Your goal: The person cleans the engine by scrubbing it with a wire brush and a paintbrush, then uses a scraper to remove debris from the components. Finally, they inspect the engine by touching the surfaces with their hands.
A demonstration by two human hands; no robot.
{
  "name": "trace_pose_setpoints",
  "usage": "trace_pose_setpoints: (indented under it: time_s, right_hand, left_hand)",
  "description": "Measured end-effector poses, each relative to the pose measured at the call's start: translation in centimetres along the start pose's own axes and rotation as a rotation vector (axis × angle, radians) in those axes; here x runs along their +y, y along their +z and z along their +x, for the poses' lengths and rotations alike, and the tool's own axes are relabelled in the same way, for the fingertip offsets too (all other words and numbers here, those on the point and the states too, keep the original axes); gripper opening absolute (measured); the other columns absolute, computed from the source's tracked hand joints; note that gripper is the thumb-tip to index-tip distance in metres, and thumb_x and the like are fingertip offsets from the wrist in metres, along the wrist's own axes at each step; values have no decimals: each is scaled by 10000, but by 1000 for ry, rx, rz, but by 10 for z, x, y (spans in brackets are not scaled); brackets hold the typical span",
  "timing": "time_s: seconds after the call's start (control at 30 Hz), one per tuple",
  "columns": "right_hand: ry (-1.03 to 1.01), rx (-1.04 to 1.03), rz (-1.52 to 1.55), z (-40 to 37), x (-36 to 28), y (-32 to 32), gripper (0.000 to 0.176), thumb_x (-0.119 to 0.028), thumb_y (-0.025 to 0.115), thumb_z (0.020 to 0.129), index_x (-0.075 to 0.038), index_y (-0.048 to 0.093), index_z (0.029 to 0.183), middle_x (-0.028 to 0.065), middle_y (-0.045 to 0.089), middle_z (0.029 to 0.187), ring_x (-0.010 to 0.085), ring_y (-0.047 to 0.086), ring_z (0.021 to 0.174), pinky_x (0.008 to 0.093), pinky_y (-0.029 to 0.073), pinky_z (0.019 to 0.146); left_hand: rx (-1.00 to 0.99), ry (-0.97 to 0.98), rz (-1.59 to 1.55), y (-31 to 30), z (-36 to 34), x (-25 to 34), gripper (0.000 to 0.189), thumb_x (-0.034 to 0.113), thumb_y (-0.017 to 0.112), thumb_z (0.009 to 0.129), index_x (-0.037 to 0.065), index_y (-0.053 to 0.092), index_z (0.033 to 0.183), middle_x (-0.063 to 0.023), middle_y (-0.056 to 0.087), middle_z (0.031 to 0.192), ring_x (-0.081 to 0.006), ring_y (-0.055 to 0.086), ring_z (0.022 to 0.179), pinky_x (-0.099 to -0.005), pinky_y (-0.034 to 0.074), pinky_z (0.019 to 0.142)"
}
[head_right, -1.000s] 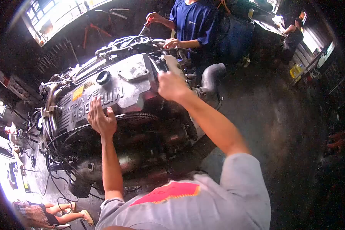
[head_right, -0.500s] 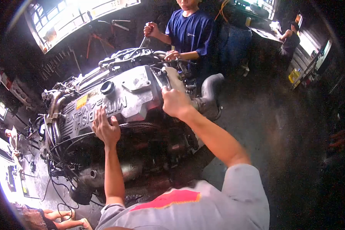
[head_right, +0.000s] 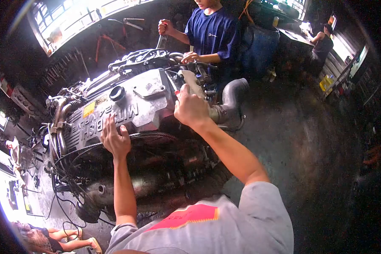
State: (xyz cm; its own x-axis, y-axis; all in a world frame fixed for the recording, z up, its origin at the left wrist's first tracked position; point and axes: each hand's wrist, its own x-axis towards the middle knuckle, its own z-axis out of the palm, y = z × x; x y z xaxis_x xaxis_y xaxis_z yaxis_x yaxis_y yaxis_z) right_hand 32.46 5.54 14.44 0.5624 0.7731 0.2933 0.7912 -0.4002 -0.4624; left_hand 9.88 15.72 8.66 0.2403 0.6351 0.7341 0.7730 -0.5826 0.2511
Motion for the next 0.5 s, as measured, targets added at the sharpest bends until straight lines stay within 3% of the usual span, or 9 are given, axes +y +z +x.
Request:
trace_pose_setpoints:
  time_s: [0.17,0.33,0.5]
  right_hand:
    - [-31,75,-24,-7,-3,-8,319,-234,573,747,-23,456,956,230,603,714,408,602,688,475,488,648]
    - [-95,117,92,-9,11,1,216,-220,617,718,-21,537,743,198,604,668,362,609,656,437,489,627]
    - [-108,167,187,-10,14,3,216,-175,662,703,-24,508,706,158,591,633,335,602,612,405,469,561]
  left_hand:
    - [-2,-1,7,1,0,-2,445,202,491,729,64,503,1152,-133,513,1192,-293,446,1140,-406,300,940]
    - [-2,2,6,0,0,-1,448,202,492,727,63,502,1153,-132,515,1189,-295,451,1135,-404,304,939]
    - [-3,8,9,1,0,-2,447,199,489,727,63,502,1153,-128,519,1186,-293,453,1135,-399,311,935]
